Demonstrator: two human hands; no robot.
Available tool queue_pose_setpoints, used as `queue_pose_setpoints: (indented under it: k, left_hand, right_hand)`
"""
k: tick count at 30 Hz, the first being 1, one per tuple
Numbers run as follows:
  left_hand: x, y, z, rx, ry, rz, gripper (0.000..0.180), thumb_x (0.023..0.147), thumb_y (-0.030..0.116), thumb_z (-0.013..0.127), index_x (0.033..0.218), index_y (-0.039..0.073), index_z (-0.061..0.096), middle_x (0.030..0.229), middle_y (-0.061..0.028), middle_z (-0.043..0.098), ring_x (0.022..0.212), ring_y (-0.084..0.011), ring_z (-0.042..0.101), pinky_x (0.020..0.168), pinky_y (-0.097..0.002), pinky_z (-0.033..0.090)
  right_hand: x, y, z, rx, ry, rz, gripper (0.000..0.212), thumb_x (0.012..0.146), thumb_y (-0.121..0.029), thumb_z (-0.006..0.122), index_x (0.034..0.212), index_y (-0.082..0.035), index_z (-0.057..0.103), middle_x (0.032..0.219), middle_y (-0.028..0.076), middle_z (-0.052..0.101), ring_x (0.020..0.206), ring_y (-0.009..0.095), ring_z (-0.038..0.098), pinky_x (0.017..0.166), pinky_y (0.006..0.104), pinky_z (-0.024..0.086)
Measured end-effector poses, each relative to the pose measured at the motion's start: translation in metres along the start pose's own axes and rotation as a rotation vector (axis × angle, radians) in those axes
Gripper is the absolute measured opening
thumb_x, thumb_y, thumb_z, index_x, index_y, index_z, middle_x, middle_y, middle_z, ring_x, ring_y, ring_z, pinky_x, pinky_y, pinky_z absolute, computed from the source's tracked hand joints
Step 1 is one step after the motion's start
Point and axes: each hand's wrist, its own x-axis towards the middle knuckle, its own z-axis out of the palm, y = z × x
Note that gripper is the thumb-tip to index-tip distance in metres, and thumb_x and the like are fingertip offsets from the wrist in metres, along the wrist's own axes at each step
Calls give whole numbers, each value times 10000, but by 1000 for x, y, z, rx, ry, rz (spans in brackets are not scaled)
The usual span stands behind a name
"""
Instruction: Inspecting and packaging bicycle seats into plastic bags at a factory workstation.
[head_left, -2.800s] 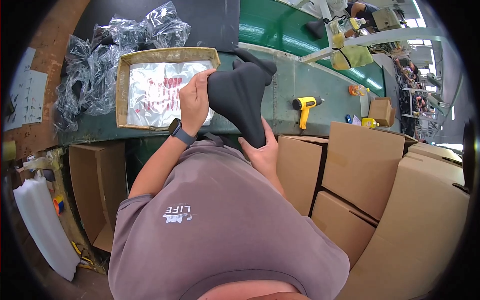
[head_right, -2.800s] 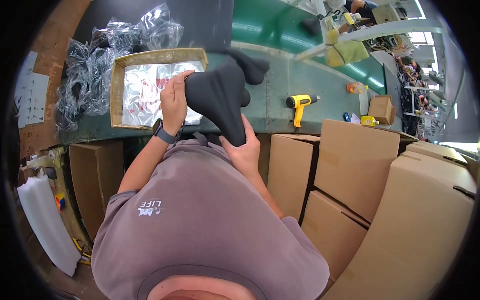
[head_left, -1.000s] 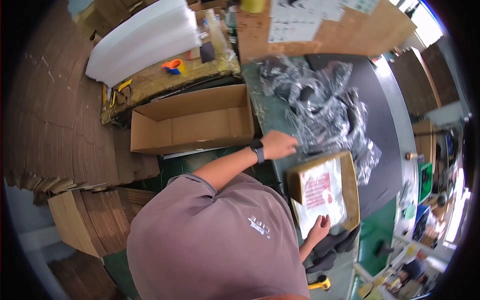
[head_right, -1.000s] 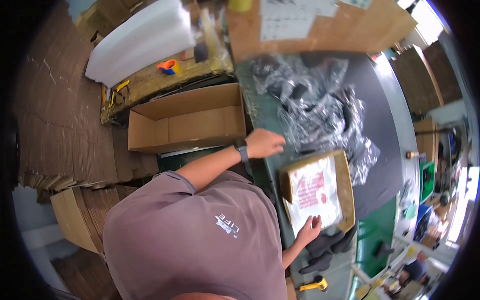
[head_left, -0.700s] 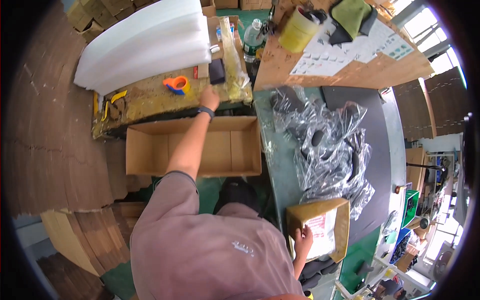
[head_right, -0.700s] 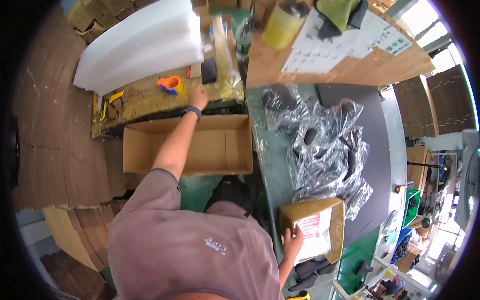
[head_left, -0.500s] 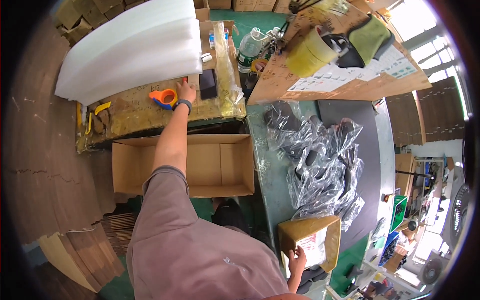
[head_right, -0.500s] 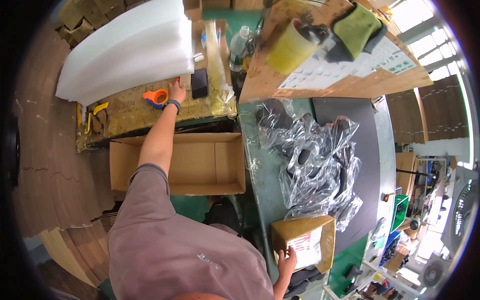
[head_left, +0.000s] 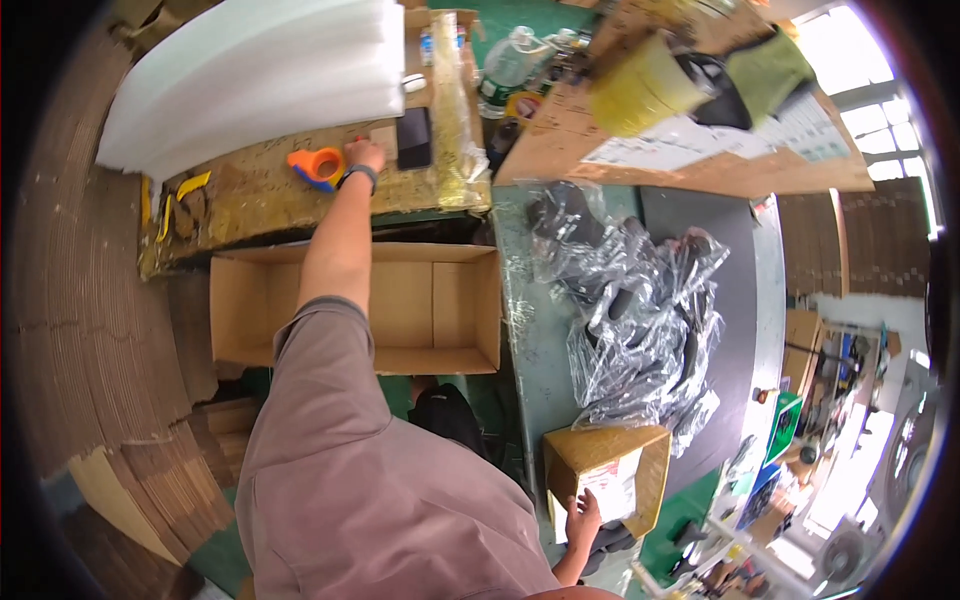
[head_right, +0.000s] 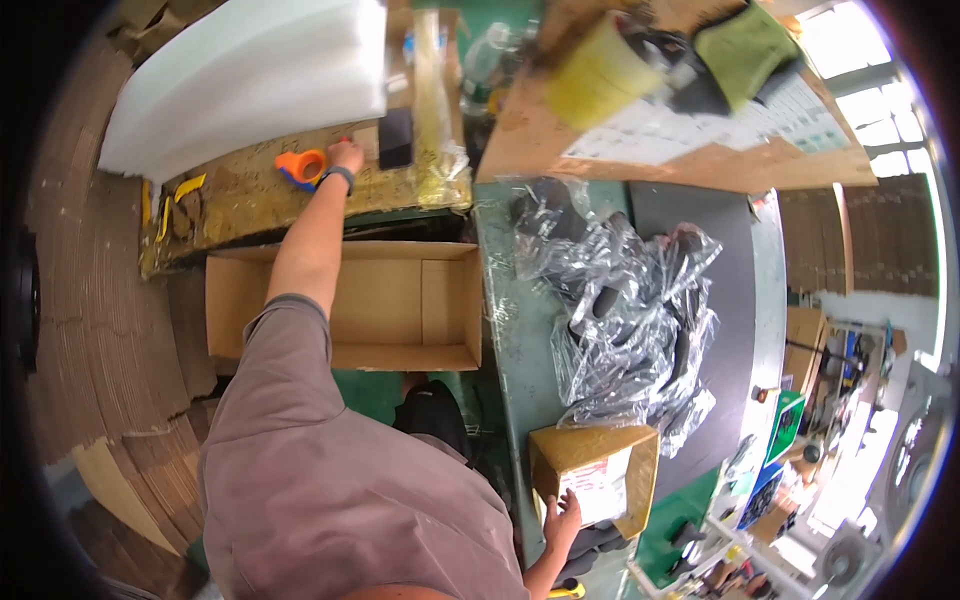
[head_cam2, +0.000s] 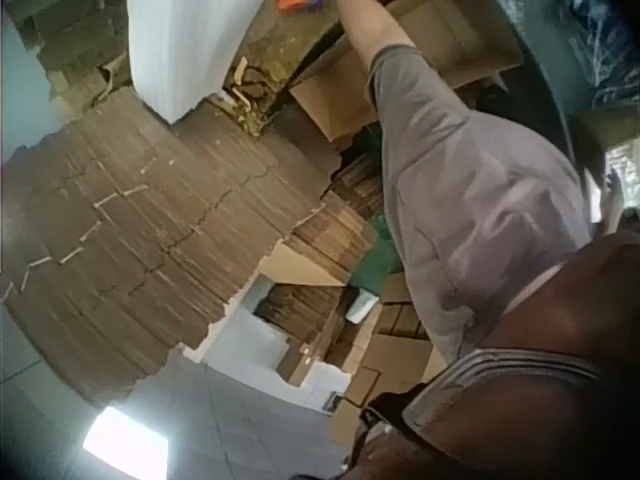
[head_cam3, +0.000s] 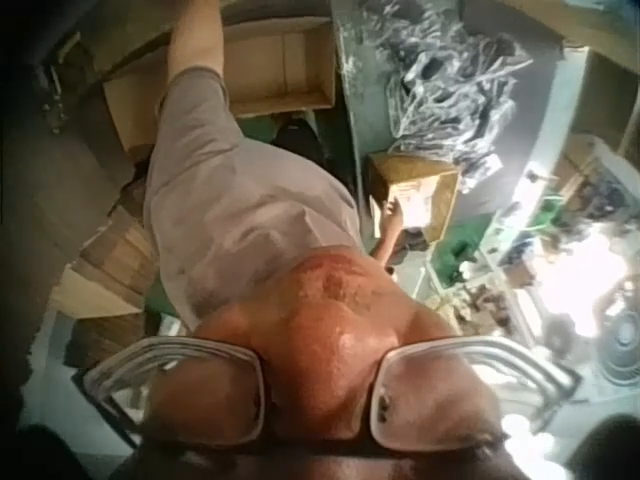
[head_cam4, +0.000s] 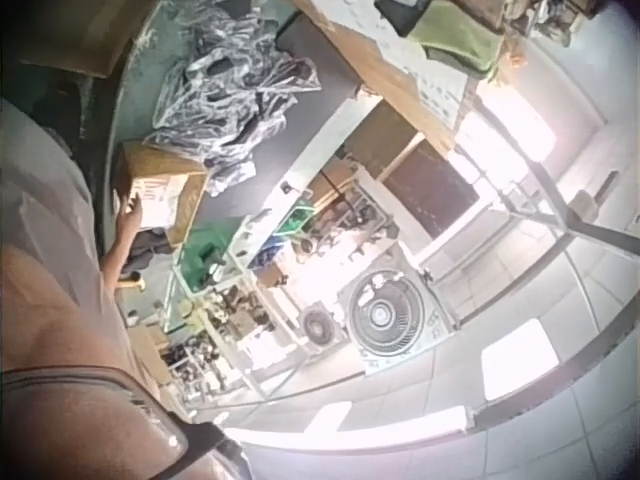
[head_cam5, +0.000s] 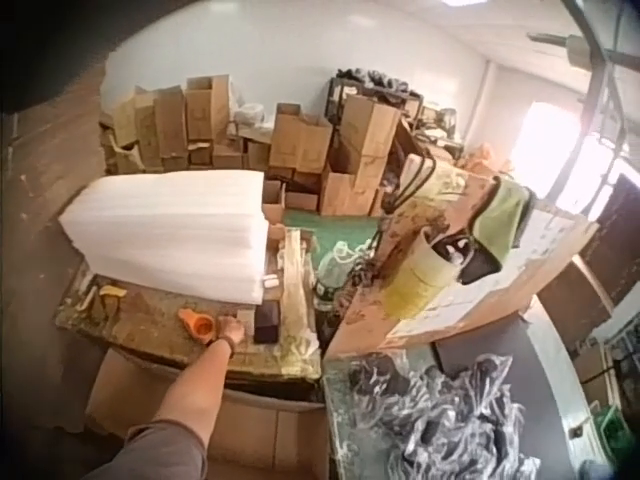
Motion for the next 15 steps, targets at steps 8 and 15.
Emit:
queue_pose_setpoints:
  k: [8, 15]
  left_hand:
    - [-147, 75, -21, -718, 757, 227, 176, 1013, 58, 696, 1070, -24, 841, 1019, -203, 819, 933, -329, 783, 857, -435, 609]
    - [-703, 334, -129, -895, -750, 994, 131, 957, 27, 826, 1024, 30, 714, 1046, -77, 737, 949, -178, 734, 887, -346, 611]
  right_hand:
    - [-27, 2, -20, 94, 260, -112, 493, 953, -144, 805, 1409, 6, 695, 1214, 249, 750, 1168, 426, 710, 1052, 493, 549]
    - [-90, 19, -82, 436, 373, -406, 937, 918, -97, 835, 1718, -77, 347, 1680, 242, 422, 1454, 415, 532, 1258, 467, 432]
